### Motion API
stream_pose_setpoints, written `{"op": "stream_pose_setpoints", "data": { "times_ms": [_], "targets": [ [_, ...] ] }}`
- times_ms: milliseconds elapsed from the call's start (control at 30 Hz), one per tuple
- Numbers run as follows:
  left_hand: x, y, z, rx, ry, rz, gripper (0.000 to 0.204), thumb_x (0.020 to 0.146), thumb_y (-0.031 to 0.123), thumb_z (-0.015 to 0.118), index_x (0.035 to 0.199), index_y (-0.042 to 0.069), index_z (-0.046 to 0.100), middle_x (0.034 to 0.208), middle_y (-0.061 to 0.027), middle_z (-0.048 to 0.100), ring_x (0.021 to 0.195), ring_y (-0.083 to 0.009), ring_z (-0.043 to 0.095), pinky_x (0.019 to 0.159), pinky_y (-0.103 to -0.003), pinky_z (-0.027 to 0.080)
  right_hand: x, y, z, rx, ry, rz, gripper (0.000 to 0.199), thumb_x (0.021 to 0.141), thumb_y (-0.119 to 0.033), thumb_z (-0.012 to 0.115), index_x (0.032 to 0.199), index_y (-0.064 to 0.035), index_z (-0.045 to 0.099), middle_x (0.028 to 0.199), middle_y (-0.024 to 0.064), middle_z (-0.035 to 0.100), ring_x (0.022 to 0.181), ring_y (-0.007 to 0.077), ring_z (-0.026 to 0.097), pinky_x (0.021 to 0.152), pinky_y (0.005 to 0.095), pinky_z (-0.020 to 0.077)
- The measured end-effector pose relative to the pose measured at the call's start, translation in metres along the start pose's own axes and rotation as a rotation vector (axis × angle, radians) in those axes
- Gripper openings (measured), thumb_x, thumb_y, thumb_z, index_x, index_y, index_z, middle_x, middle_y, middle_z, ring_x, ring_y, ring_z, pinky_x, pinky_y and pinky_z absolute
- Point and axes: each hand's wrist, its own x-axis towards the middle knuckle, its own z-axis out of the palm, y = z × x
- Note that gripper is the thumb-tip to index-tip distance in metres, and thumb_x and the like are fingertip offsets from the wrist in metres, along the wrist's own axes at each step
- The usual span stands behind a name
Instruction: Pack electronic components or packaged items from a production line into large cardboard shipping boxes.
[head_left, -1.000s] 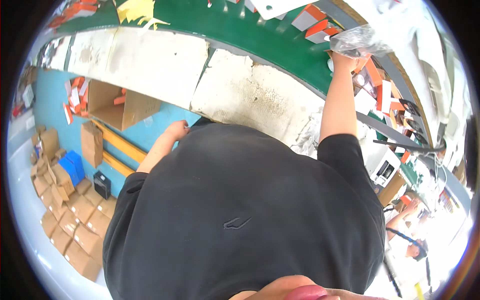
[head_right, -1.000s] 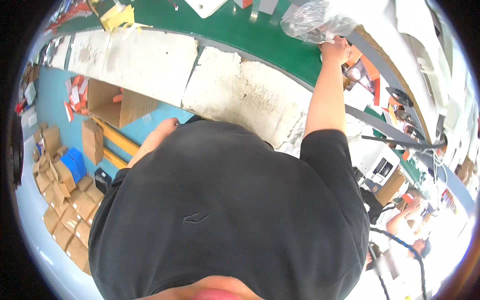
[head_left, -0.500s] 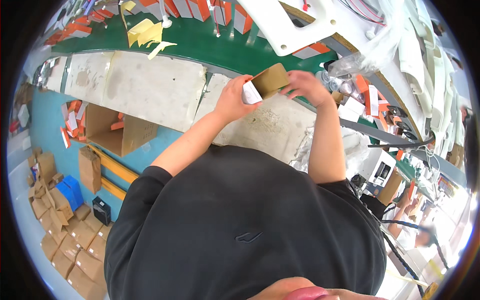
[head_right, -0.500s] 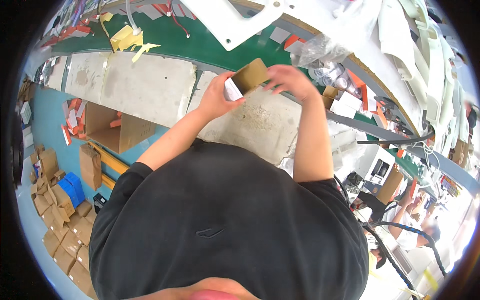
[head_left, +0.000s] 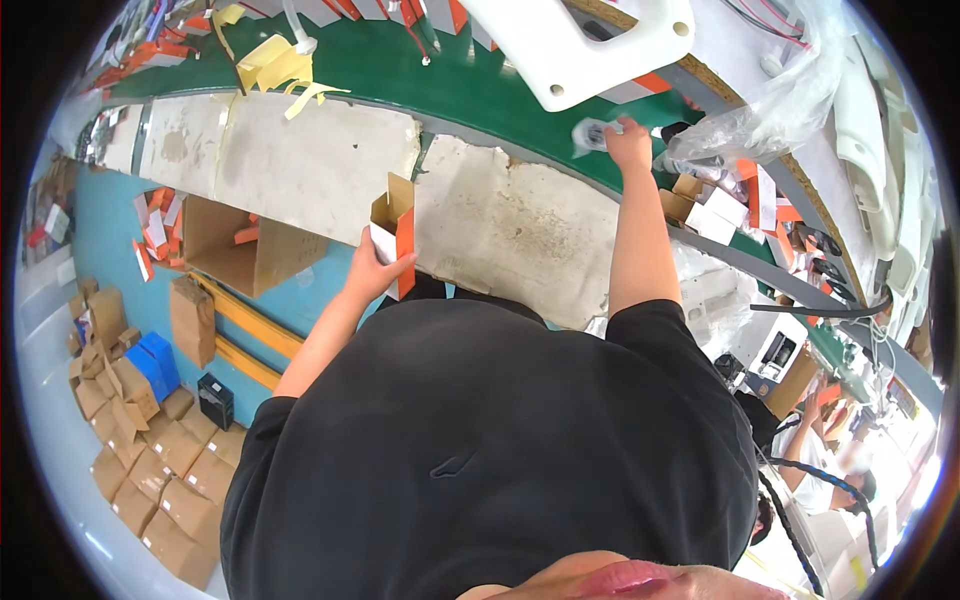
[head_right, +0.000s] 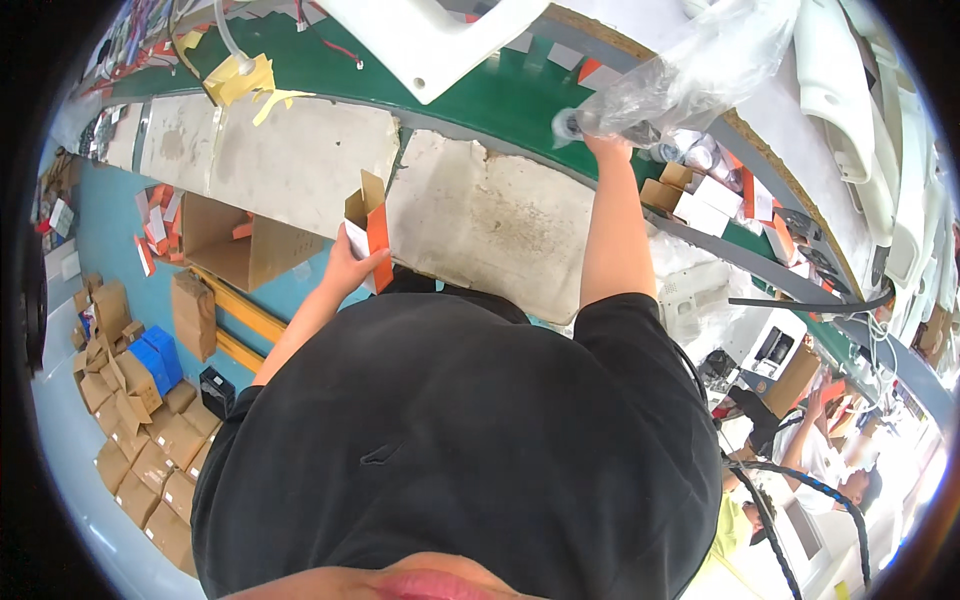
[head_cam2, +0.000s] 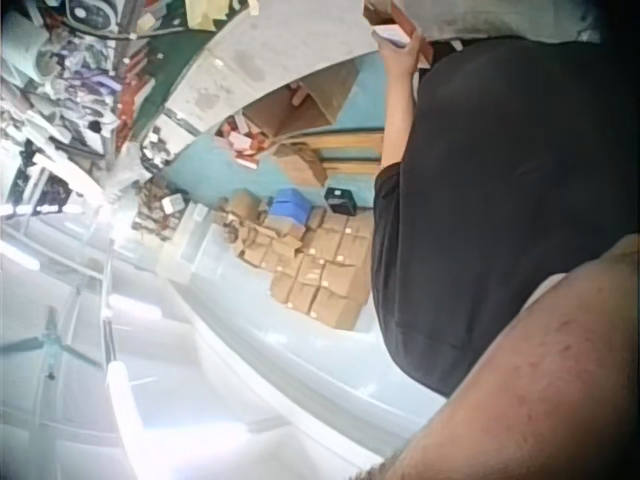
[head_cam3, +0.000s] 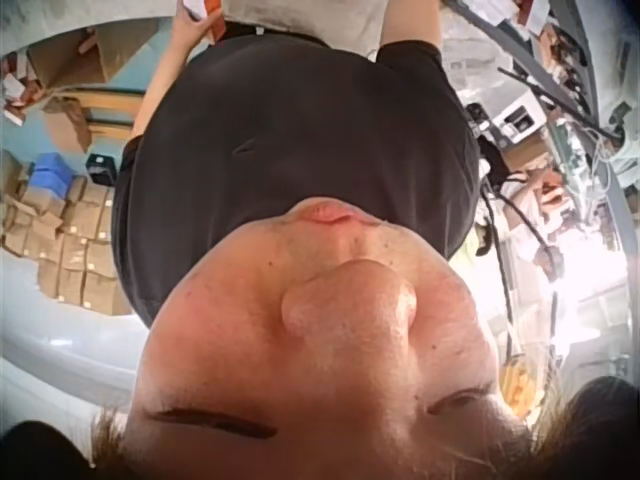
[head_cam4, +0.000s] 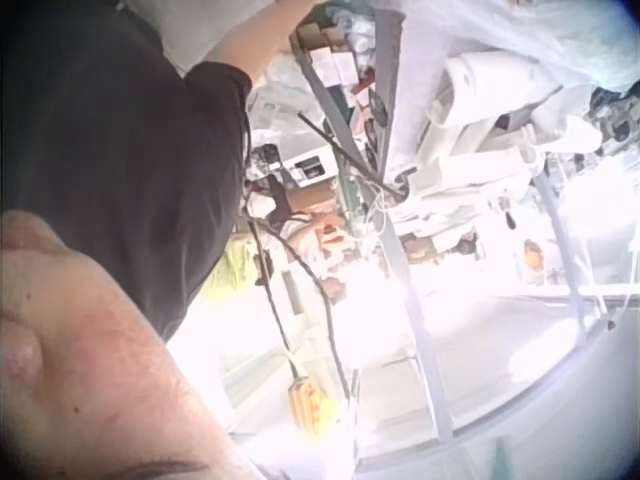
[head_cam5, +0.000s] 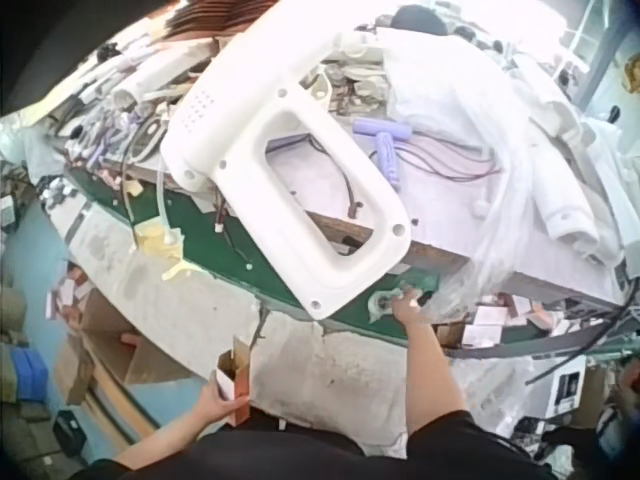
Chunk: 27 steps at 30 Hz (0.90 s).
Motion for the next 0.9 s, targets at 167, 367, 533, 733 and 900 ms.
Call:
{"op": "stream_pose_setpoints", "data": {
  "times_ms": [167,367,533,733,900],
  "targets": [
    [0.001,0.004,-0.012,0.154,-0.007,0.025,0.090,0.073,0.041,0.091,0.134,-0.003,0.043,0.117,-0.0280,0.067,0.109,-0.0392,0.068,0.091,-0.045,0.055,-0.021,-0.028,0.012,-0.146,-0.271,-0.083,0.076,0.078,-0.036,0.074,0.148,-0.0136,0.053,0.136,0.0187,0.059,0.129,0.0376,0.055,0.110,0.0469,0.0436],
    [0.005,0.034,-0.023,0.095,-0.026,0.090,0.103,0.070,0.045,0.092,0.143,-0.003,0.036,0.118,-0.0281,0.067,0.109,-0.0405,0.067,0.092,-0.044,0.053,-0.066,-0.087,0.014,-0.319,-0.162,-0.160,0.088,0.080,-0.040,0.083,0.156,-0.0222,0.041,0.137,0.0125,0.057,0.130,0.0341,0.049,0.109,0.0522,0.0390],
    [0.039,0.027,-0.034,0.178,-0.105,0.208,0.103,0.070,0.046,0.091,0.144,-0.002,0.037,0.117,-0.0275,0.067,0.110,-0.0420,0.067,0.093,-0.046,0.054,-0.068,-0.078,0.009,-0.362,-0.036,0.038,0.059,0.083,-0.046,0.078,0.130,-0.0131,0.061,0.128,0.0148,0.064,0.125,0.0332,0.059,0.109,0.0593,0.0368],
    [0.089,-0.002,-0.032,0.001,-0.170,0.370,0.085,0.078,0.040,0.087,0.139,-0.001,0.044,0.123,-0.0195,0.067,0.108,-0.0327,0.068,0.091,-0.041,0.056,-0.140,-0.151,-0.092,0.216,-0.355,0.311,0.046,0.076,-0.016,0.069,0.118,0.0004,0.063,0.096,0.0172,0.075,0.089,0.0298,0.074,0.082,0.0451,0.0594],
    [0.116,0.001,-0.028,-0.140,-0.227,0.495,0.067,0.079,0.023,0.089,0.130,0.002,0.051,0.114,-0.0104,0.061,0.095,-0.0230,0.066,0.082,-0.034,0.056,-0.252,-0.220,-0.159,0.438,-0.422,0.196,0.037,0.072,-0.012,0.072,0.107,0.0010,0.068,0.085,0.0169,0.073,0.084,0.0256,0.073,0.077,0.0415,0.0575]
  ]
}}
